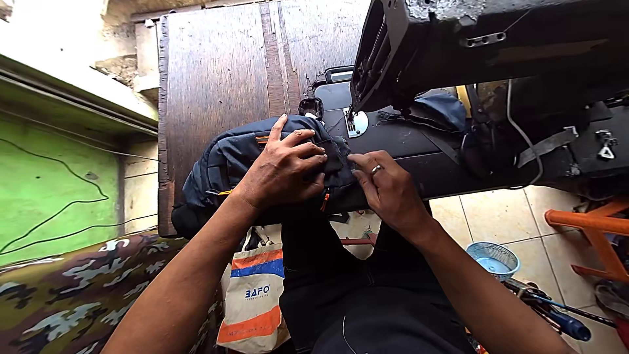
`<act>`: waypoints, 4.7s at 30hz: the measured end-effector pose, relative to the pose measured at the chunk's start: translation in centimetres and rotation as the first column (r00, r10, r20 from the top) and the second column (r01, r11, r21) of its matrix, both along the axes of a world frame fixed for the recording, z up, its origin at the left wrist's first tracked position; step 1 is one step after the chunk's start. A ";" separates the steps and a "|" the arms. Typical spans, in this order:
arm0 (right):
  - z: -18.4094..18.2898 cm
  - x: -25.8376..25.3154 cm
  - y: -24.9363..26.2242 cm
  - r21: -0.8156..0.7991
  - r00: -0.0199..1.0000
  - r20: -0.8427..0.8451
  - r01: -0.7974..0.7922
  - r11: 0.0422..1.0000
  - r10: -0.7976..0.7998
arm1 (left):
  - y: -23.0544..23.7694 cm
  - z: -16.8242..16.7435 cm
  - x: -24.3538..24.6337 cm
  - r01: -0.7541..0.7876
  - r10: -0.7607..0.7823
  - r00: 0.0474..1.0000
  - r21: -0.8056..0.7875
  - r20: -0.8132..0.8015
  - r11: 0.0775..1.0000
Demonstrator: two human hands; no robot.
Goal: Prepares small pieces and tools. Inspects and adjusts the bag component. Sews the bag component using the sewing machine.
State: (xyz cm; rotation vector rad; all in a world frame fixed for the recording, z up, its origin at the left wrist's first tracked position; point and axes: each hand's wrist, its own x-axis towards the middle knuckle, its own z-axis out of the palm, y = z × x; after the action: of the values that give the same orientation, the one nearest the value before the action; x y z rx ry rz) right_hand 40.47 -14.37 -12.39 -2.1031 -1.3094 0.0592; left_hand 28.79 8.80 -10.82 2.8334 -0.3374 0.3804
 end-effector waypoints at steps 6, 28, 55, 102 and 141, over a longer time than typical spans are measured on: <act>-0.6 -0.7 0.1 0.023 0.998 0.031 0.048 0.999 -0.049 | 0.1 0.0 0.1 -0.002 0.002 1.000 -0.018 0.005 1.000; -2.3 0.8 -1.6 0.053 0.962 0.223 -0.173 0.984 0.157 | -2.3 1.1 0.9 -0.198 0.197 0.971 0.012 -0.135 0.980; -2.5 2.0 -1.9 -0.095 0.903 0.329 -0.258 0.962 0.275 | -2.1 0.6 -0.2 -0.093 0.095 0.995 0.059 -0.022 0.994; -1.7 -0.5 -1.1 -0.023 0.971 0.220 -0.085 0.996 0.088 | -3.0 0.0 0.6 -0.261 0.263 0.965 0.070 -0.018 0.963; -0.5 -3.7 3.0 -0.306 0.880 0.450 -0.005 0.952 0.149 | 4.9 2.0 9.5 0.036 -0.028 0.924 0.014 -0.382 0.999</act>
State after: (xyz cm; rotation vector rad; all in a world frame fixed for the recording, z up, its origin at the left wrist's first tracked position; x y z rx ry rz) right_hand 36.78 -11.33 -12.85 -2.4152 -1.7625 -0.2530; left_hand 38.31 13.67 -8.79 2.8320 -0.3046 -0.1859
